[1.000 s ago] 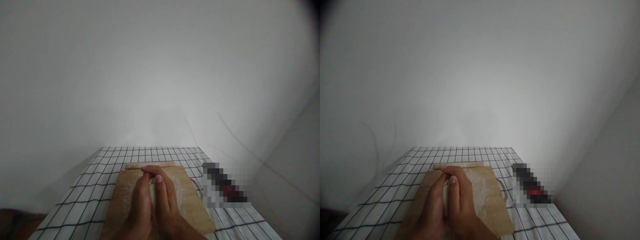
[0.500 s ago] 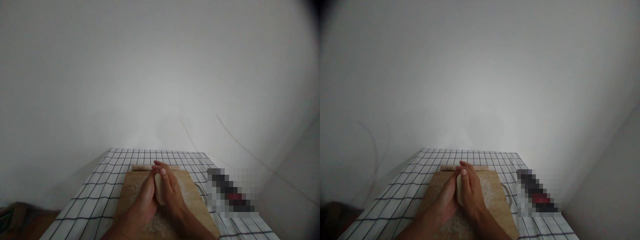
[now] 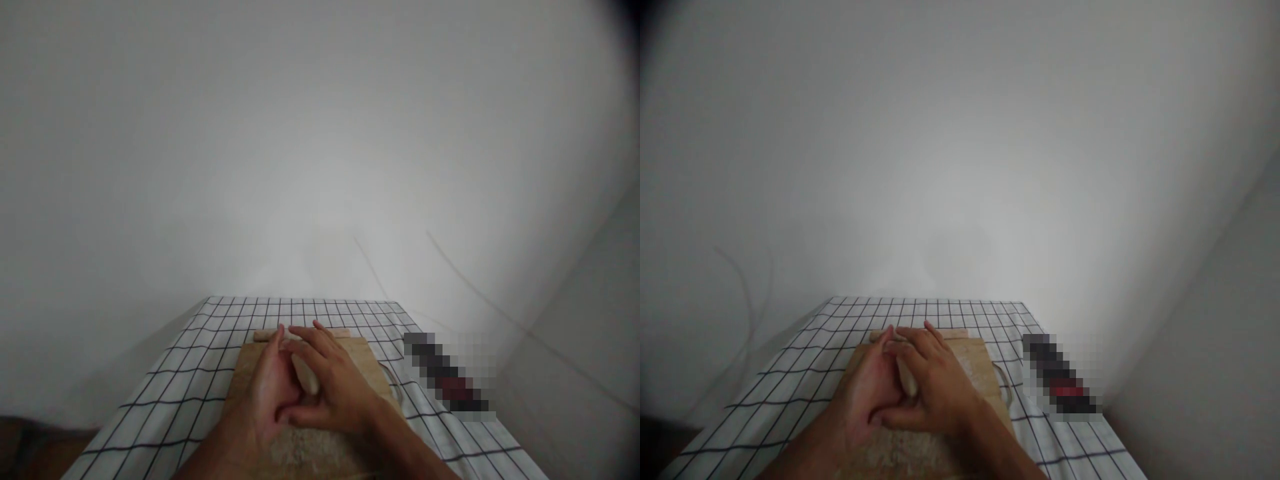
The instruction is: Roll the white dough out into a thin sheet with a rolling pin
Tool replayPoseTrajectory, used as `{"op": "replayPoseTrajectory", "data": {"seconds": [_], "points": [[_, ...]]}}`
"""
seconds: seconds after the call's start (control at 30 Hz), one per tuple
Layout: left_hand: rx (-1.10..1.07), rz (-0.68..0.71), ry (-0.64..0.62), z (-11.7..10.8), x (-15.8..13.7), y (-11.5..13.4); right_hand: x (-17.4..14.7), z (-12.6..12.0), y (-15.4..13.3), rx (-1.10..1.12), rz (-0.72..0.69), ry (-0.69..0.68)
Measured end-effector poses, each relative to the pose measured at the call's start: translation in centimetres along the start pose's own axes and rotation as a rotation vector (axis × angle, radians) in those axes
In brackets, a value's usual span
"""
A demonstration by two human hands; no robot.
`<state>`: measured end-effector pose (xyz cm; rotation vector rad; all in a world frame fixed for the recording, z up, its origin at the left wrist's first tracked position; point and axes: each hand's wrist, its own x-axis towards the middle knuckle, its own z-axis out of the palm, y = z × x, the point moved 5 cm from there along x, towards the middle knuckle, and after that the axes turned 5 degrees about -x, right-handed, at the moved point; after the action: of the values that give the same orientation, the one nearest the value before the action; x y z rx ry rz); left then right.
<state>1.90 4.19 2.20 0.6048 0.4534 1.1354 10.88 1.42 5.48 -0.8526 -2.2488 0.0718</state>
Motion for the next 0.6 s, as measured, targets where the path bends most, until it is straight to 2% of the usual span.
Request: {"op": "replayPoseTrajectory", "data": {"seconds": [0.1,0.2,0.27,0.43,0.53,0.6], "points": [[-0.177,-0.192,-0.062,0.9,-0.2,0.1,-0.2,-0.1,-0.6,-0.028,-0.114,0.023],[-0.184,-0.324,-0.137,1.2,-1.0,0.2,-0.3,-0.5,-1.5,-0.100,-0.225,0.230],[-0.182,-0.362,-0.171,1.2,-1.5,0.1,-0.3,-0.8,-1.9,-0.136,-0.234,0.370],[-0.267,-0.337,-0.104,1.3,-1.3,-0.7,0.2,-1.3,-0.8,0.021,-0.005,0.524],[-0.273,-0.291,-0.024,1.5,-0.8,-1.4,0.1,-0.9,-0.2,0.094,0.106,0.504],[-0.256,-0.177,0.082,1.0,-0.7,-1.4,0.1,-0.3,-0.1,0.059,0.151,0.449]]}}
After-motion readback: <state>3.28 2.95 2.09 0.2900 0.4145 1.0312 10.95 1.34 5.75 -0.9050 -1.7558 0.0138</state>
